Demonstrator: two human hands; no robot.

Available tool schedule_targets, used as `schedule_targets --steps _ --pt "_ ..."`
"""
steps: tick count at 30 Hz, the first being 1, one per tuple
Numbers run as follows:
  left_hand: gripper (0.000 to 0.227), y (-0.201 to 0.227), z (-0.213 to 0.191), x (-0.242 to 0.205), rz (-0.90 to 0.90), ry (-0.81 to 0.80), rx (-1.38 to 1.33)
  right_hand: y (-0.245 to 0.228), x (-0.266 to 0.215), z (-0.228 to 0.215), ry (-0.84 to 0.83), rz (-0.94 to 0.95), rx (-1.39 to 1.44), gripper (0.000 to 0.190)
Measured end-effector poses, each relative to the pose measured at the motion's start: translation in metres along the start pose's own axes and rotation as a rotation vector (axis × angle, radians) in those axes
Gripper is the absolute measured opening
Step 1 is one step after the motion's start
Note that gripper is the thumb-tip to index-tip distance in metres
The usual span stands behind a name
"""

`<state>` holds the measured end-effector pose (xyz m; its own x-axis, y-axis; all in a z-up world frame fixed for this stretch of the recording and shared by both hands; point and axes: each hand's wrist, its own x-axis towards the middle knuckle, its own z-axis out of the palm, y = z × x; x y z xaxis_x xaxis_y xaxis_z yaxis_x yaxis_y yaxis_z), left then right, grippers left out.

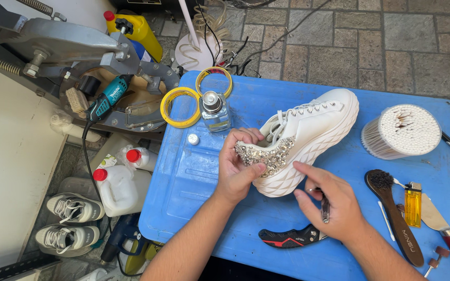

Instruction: The person applies yellow masking tape around the heel collar of a white sneaker that already has a rhinestone embellishment. They smooth the tape in place and trim the excess with a utility knife.

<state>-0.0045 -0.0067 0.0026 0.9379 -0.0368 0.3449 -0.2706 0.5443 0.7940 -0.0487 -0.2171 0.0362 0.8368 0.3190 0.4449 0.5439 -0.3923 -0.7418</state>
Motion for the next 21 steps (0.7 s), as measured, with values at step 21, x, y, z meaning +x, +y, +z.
schedule_targets --steps 21 --pt "0.042 0.035 0.023 -0.003 0.297 -0.374 0.815 0.017 -0.012 -0.033 0.298 0.044 0.069 0.005"
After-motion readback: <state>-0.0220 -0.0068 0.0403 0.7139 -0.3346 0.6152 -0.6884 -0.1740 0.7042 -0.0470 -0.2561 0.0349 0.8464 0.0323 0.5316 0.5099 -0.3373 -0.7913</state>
